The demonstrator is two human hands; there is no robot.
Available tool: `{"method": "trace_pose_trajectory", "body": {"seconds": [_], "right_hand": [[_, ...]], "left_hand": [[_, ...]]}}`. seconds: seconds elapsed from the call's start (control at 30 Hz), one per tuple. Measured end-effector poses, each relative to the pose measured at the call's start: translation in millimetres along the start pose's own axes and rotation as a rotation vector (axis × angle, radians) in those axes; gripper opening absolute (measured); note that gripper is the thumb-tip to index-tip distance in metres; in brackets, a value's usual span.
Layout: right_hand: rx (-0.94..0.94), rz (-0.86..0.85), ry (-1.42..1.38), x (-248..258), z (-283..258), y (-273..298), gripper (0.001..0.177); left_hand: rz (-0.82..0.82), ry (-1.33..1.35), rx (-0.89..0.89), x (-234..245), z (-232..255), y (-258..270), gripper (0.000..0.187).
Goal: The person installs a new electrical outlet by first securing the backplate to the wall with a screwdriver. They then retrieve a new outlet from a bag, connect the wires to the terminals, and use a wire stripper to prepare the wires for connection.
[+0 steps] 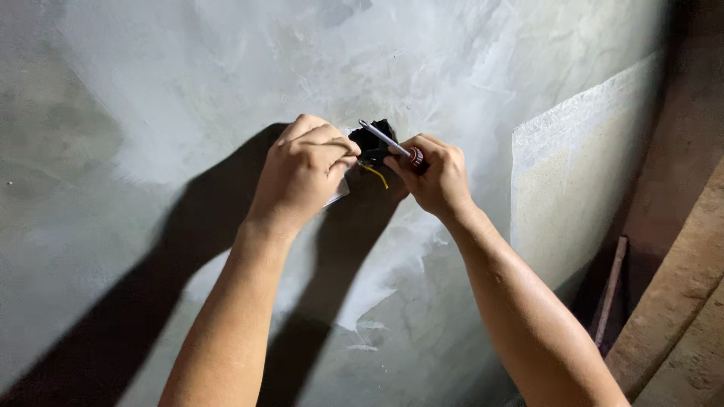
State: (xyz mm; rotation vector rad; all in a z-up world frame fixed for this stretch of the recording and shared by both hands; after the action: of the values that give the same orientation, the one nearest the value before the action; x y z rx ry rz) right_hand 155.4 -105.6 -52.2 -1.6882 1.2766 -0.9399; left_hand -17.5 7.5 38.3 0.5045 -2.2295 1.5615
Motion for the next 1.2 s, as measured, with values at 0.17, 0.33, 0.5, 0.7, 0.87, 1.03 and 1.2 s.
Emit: {"method": "trace_pose_trajectory", "body": {"seconds": [0.17,0.33,0.5,0.7,0.87,1.03,1.2], "right_hand": [[-0.109,0.048,0.056,-14,1,-2,0.018],[-0.085,0.032,-0.168,-2,-13,4,0.015],[-0.332,-0.004,-0.075,-3,-7,3,0.010],[-0.291,0.026,-0.163,4,4,18,0.013],[-0.532,0.064,-0.333,27,24,36,0.011],[-0.602,0.078,-0.276,52,13,54,0.016],[-0.746,0.135,-0.300,85,27,130,0.017]], "left_hand": [[-0.065,-0.099,-0.020,-20,8,4,0.014],[-0.057,-0.178,-0.040,-34,7,6,0.009],[-0.070,-0.220,-0.047,-40,3,10,0.003],[-0.094,-0.149,-0.043,-33,4,7,0.007],[-0.017,-0.017,-0.043,-8,7,7,0.019],[0.171,-0.001,0.011,10,34,14,0.020],[0.314,0.185,0.177,27,50,45,0.017]]}}
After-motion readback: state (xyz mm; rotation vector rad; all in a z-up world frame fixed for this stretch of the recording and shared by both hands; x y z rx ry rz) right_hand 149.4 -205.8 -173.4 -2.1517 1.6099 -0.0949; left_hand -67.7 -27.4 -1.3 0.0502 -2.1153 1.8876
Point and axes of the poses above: each hand's wrist, its own y-axis away from the middle knuckle, its own x-axis out of the back of the hand, z = x × y, the point moved 2 cm from there along -y, towards the middle knuckle, and after that the axes turned 4 degrees about z, right-handed, at the moved point
